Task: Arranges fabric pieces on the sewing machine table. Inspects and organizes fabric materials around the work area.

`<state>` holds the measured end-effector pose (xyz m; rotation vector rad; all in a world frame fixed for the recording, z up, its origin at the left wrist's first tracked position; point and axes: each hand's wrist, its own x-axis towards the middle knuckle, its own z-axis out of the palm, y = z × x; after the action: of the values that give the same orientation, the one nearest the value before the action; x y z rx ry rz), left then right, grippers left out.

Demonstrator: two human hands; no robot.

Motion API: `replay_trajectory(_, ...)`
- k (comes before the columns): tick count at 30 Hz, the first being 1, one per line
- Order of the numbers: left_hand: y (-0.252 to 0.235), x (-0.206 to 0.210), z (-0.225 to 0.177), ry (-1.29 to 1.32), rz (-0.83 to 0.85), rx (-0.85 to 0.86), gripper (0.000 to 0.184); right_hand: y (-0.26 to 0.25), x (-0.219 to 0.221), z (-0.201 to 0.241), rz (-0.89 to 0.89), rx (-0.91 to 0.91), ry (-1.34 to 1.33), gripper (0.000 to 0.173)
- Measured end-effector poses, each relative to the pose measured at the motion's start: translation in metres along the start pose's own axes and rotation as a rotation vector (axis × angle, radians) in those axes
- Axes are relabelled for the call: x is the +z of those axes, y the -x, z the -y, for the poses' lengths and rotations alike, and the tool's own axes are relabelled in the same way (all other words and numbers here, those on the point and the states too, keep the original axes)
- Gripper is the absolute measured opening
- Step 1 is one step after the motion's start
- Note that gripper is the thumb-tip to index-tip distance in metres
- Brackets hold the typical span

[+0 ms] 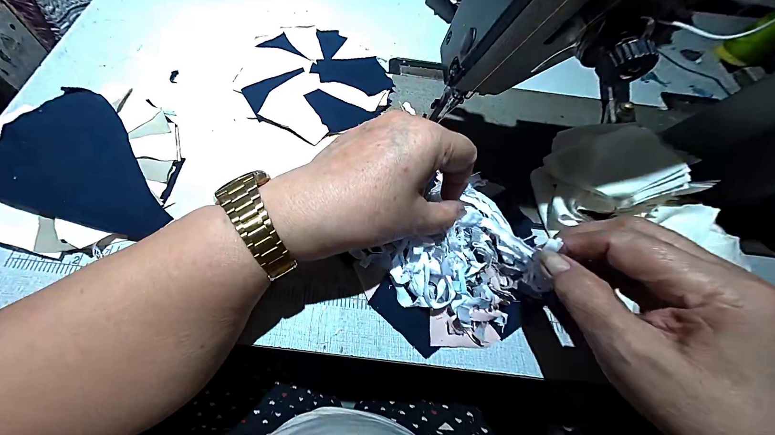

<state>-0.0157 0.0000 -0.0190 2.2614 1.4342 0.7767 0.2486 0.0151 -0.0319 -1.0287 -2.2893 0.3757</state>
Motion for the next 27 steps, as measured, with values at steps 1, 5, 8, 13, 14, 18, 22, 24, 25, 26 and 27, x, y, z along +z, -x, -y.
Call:
replay_trajectory(1, 0.0, 0.001, 0.0, 0.011, 0.017, 0.011, 0.012, -0.001, 0.0, 0.003, -0.016, -0.008, -0.011, 0.02)
replay_trajectory(5, -0.001, 0.005, -0.001, -0.019, 0.082, 0.01, 0.018, -0.01, 0.009, 0.007, -0.016, -0.03, 0.025, 0.026)
replay_trajectory(8, -0.002, 0.006, -0.002, -0.063, 0.107, -0.013, 0.011, -0.019, 0.018, 0.006, 0.021, -0.06, 0.076, 0.023)
replay_trajectory(13, -0.003, 0.004, -0.001, -0.08, 0.073, -0.045, 0.008, -0.03, 0.014, 0.004, 0.036, 0.036, -0.052, 0.008)
replay_trajectory(14, -0.002, 0.004, 0.0, -0.079, 0.059, -0.054, 0.007, -0.032, 0.012, 0.003, 0.02, 0.071, -0.101, 0.007)
replay_trajectory(18, -0.001, 0.0, 0.004, -0.058, 0.004, -0.082, 0.008, -0.033, 0.014, -0.001, -0.001, 0.114, -0.119, 0.007)
replay_trajectory(22, -0.002, 0.0, 0.005, -0.039, 0.029, -0.126, 0.019, -0.033, 0.02, -0.007, 0.018, 0.051, 0.045, 0.011)
replay_trajectory(24, -0.003, 0.001, 0.006, -0.047, 0.059, -0.133, 0.012, -0.035, 0.021, -0.007, 0.018, 0.03, 0.024, 0.011)
replay_trajectory(25, -0.003, 0.002, 0.006, -0.039, 0.055, -0.129, 0.009, -0.035, 0.022, -0.005, 0.019, 0.017, -0.017, 0.011)
replay_trajectory(26, -0.003, 0.002, 0.006, -0.031, 0.041, -0.121, 0.009, -0.036, 0.022, -0.002, 0.018, 0.005, -0.071, 0.011)
replay_trajectory(27, -0.003, 0.002, 0.007, -0.019, 0.02, -0.113, 0.008, -0.037, 0.023, 0.0, 0.019, -0.006, -0.126, 0.011)
